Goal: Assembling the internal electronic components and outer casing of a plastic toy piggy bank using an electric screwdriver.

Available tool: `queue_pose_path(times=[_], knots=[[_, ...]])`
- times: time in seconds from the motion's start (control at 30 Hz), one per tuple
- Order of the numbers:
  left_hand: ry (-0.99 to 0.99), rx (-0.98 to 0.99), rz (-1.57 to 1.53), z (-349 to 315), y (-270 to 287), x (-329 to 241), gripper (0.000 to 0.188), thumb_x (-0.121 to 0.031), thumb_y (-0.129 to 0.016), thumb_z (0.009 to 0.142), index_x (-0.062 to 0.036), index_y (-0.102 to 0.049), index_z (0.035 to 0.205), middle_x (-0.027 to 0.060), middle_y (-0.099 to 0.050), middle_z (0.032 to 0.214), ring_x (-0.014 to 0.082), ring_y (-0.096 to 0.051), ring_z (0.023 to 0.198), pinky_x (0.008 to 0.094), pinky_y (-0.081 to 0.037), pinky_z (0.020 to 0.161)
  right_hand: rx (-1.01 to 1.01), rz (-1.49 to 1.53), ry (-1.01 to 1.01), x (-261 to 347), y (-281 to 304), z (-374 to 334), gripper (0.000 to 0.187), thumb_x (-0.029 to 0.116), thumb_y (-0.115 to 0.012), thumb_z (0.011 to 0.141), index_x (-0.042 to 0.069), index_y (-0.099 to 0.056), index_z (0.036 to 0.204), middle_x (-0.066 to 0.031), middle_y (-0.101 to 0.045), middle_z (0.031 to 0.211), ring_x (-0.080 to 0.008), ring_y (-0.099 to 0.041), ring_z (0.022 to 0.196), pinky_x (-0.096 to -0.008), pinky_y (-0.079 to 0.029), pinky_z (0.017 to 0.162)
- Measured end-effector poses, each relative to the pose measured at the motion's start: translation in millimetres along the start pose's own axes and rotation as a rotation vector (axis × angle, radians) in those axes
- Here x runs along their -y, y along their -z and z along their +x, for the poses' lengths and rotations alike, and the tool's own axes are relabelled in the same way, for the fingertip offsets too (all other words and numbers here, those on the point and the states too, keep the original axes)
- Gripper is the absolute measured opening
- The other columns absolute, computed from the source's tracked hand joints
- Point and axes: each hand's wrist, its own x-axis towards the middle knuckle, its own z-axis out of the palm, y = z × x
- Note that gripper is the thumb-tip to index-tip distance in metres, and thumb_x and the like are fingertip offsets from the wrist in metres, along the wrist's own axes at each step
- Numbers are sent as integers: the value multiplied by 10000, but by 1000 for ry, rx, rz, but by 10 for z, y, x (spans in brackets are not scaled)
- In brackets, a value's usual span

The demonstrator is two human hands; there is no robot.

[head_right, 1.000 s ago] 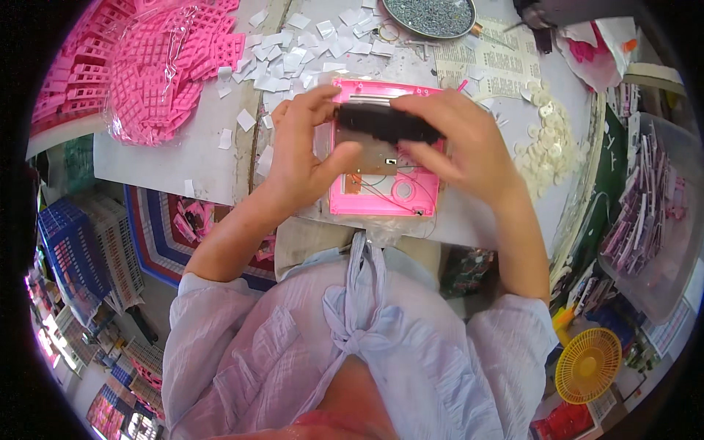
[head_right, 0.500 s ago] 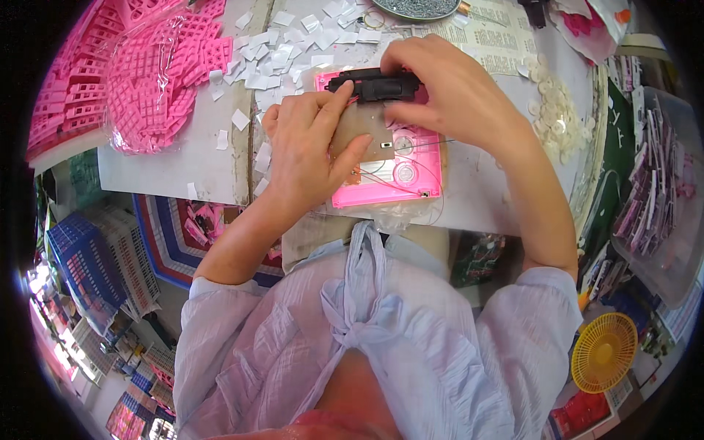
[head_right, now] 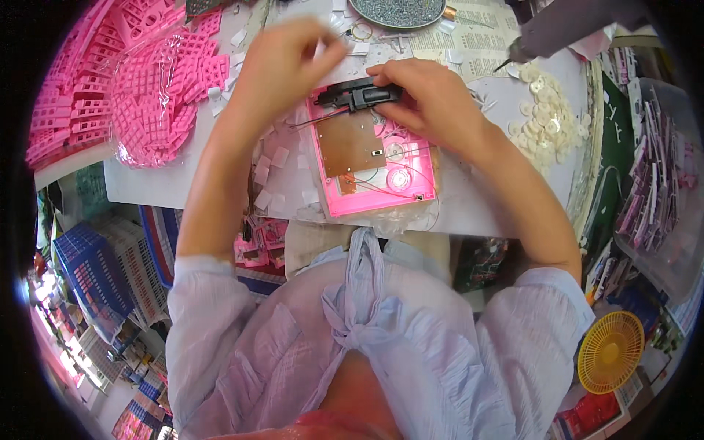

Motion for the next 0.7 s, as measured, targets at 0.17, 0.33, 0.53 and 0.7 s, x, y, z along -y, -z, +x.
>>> queue_pose_path(times=[0.17,0.33,0.53,0.7], knots=[[97,185,655,1035,-569,272,218,-297,-722,785,-104,-791,857,129,-753,927,313,-689,971,511,-458,861,-41,188,-60,-115,-84,-84,369,93,-778,813,39,-654,1156,-88,-703,1226,-266,-671,986,-364,-527,885],[28,266,570,1146,-728,274,254,-292,-687,812,-79,-790,905,142,-746,1004,303,-663,1042,514,-415,894,-155,350,27,-701,275,-245,434,254,-657,950,14,-619,1310,-159,-630,1343,-290,-546,1314,-424,-434,1096],[-141,-44,298,1049,-892,386,446,-471,-556,908,-108,-751,1079,146,-743,1092,307,-662,1114,560,-393,962,-15,1435,306,205,810,542,588,326,-640,995,45,-427,1465,-171,-608,1284,-294,-607,1190,-501,-500,1035],[1,483,148,1144,-191,-262,578,-610,-537,884,-150,-728,1177,108,-763,1068,285,-702,1040,568,-394,984,100,1327,256,505,888,669,534,186,-682,931,10,-467,1388,-141,-664,962,-248,-660,889,-433,-526,833]])
